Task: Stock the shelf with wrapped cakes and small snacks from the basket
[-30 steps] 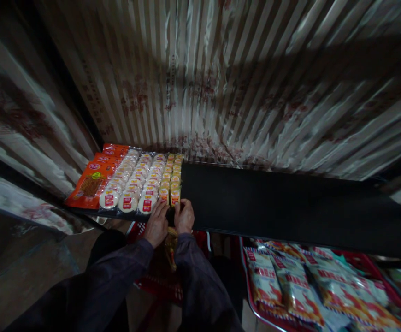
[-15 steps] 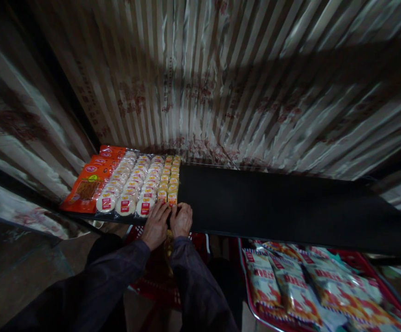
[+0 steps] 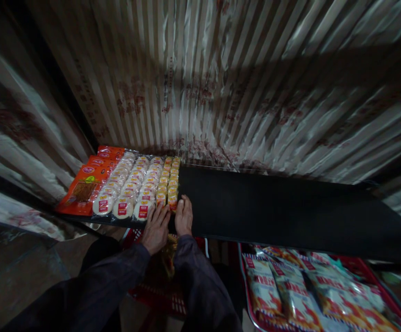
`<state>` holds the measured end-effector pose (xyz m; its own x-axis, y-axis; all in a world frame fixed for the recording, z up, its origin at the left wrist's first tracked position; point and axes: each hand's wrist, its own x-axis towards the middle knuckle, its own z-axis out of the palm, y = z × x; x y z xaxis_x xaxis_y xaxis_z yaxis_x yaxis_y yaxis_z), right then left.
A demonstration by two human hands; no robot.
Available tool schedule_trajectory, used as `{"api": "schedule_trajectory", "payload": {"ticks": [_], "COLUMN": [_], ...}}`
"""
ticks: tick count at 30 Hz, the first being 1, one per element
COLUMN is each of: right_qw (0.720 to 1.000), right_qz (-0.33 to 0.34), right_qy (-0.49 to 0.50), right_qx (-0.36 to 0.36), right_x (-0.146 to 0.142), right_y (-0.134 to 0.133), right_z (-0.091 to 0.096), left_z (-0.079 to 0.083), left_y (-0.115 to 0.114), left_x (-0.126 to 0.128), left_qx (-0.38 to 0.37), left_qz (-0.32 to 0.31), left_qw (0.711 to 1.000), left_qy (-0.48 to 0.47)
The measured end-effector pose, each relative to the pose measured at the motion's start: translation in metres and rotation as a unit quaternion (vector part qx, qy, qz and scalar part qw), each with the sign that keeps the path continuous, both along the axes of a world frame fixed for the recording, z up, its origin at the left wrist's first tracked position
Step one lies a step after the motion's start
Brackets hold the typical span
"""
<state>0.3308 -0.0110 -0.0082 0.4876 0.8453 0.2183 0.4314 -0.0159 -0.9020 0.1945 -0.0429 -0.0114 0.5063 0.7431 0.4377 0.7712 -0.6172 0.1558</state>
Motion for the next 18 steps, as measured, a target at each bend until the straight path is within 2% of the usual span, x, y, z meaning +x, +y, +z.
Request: {"api": "schedule_trajectory", "payload": {"ticks": [4, 7, 12, 18], "right_qw": [0.994, 0.99, 0.989, 0.988], "right_qz": [0.019, 0.019, 0.012, 0.037], "right_qy": [0.101, 0.138, 0.137, 0.138], "right_qx": [-0.029, -0.035, -0.053, -0.062], "right_x": [-0.004, -0.012, -0.023, -0.017], "right_y": [0.011, 0.016, 0.02, 0.021], "right_z": [0.005, 0.006, 0.003, -0.002], "left_z": [0.001, -0.001, -0.005, -0.005], "left_y": [0.001, 0.003, 0.007, 0.007], "left_x": [0.001, 0.001, -0.001, -0.002], "left_qx": [0.01, 0.018, 0.031, 0.02], "left_qz": [0.001, 0.003, -0.013, -0.011], "left_qw": [1.0, 1.0, 0.999, 1.0], "left_qy": [0.007, 0.006, -0.002, -0.009]}}
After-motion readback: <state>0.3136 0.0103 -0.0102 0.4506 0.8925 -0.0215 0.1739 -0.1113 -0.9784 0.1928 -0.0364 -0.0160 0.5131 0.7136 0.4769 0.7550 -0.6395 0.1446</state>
